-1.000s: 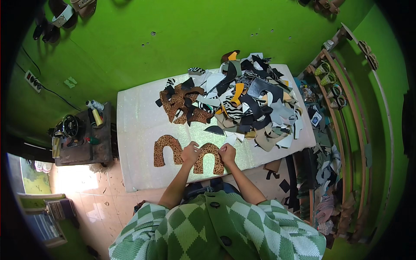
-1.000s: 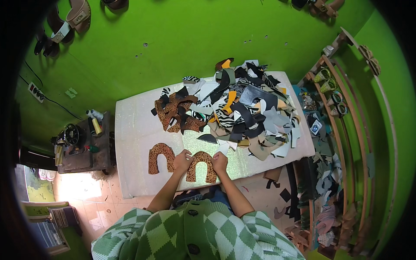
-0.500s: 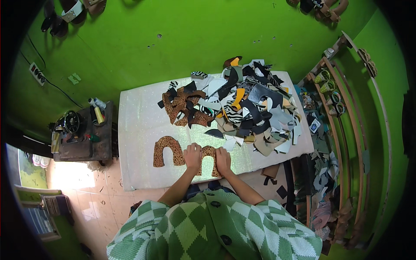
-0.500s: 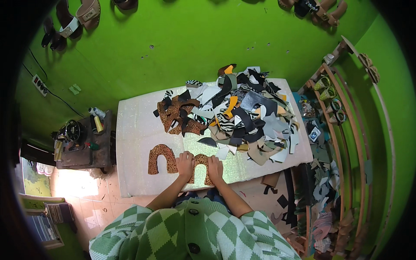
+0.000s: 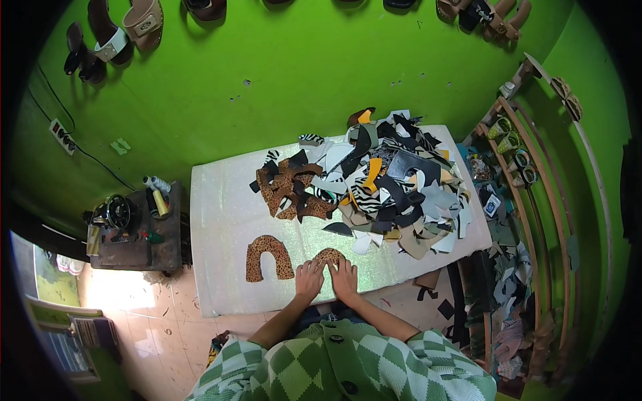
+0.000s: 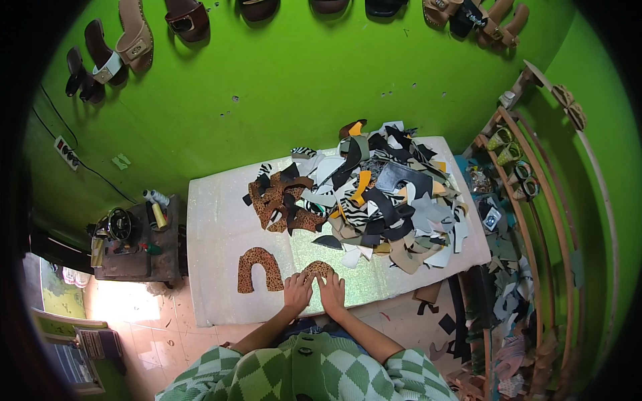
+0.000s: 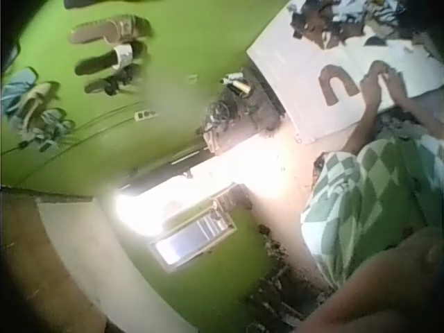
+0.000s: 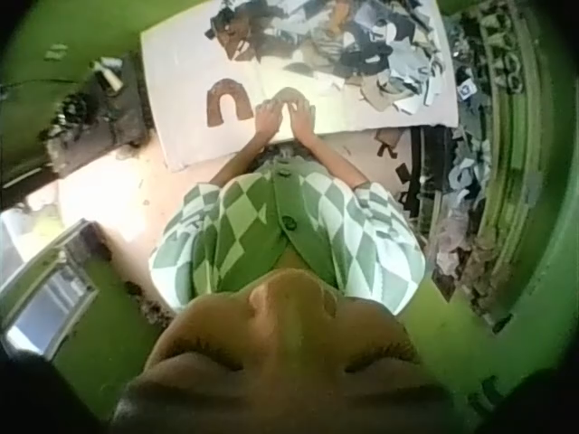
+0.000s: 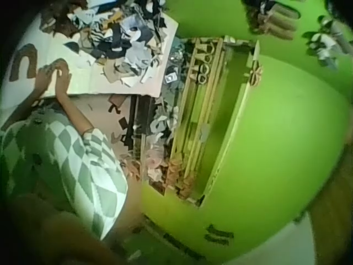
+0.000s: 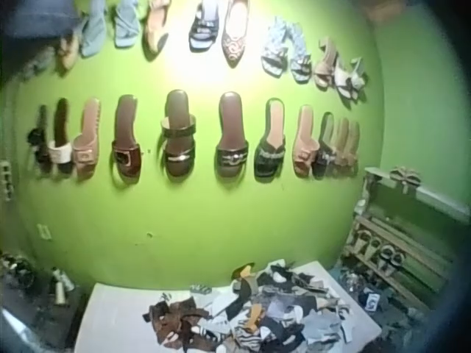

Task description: Sorting and matching leather and fabric shoe upper components on a workbench.

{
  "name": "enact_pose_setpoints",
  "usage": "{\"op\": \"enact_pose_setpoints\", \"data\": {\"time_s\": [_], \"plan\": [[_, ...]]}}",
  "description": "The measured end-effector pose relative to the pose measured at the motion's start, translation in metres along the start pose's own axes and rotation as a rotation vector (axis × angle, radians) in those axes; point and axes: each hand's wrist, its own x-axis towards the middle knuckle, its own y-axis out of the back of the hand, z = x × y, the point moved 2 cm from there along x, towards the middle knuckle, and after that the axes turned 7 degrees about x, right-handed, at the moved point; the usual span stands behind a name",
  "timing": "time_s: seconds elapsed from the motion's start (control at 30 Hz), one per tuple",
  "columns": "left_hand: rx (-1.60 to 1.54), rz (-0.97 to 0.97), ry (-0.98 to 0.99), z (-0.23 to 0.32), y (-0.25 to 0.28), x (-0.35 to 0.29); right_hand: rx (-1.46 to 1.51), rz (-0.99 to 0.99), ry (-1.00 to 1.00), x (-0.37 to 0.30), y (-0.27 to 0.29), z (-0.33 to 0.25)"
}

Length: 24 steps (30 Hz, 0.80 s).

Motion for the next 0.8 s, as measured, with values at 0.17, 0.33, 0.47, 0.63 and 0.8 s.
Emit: {"op": "enact_pose_setpoints", "data": {"time_s": [0.17, 0.33, 0.47, 0.63, 0.8], "plan": [[0.041, -0.006, 0.055, -0.002, 0.003, 0.001, -0.010, -0.071, -0.065, 0.001, 0.003, 0.004], [0.012, -0.019, 0.080, -0.009, 0.008, 0.006, 0.002, -0.085, -0.162, -0.007, 0.004, 0.024], [0.033, -0.015, 0.102, -0.009, -0.001, 0.003, -0.003, -0.105, -0.215, -0.009, 0.010, 0.032], [0.045, -0.031, 0.109, -0.008, -0.003, 0.001, 0.008, -0.120, -0.264, -0.014, 0.015, 0.045], [0.013, -0.042, 0.121, -0.009, -0.001, -0.002, 0.080, -0.179, -0.294, -0.013, 0.019, 0.051]]}}
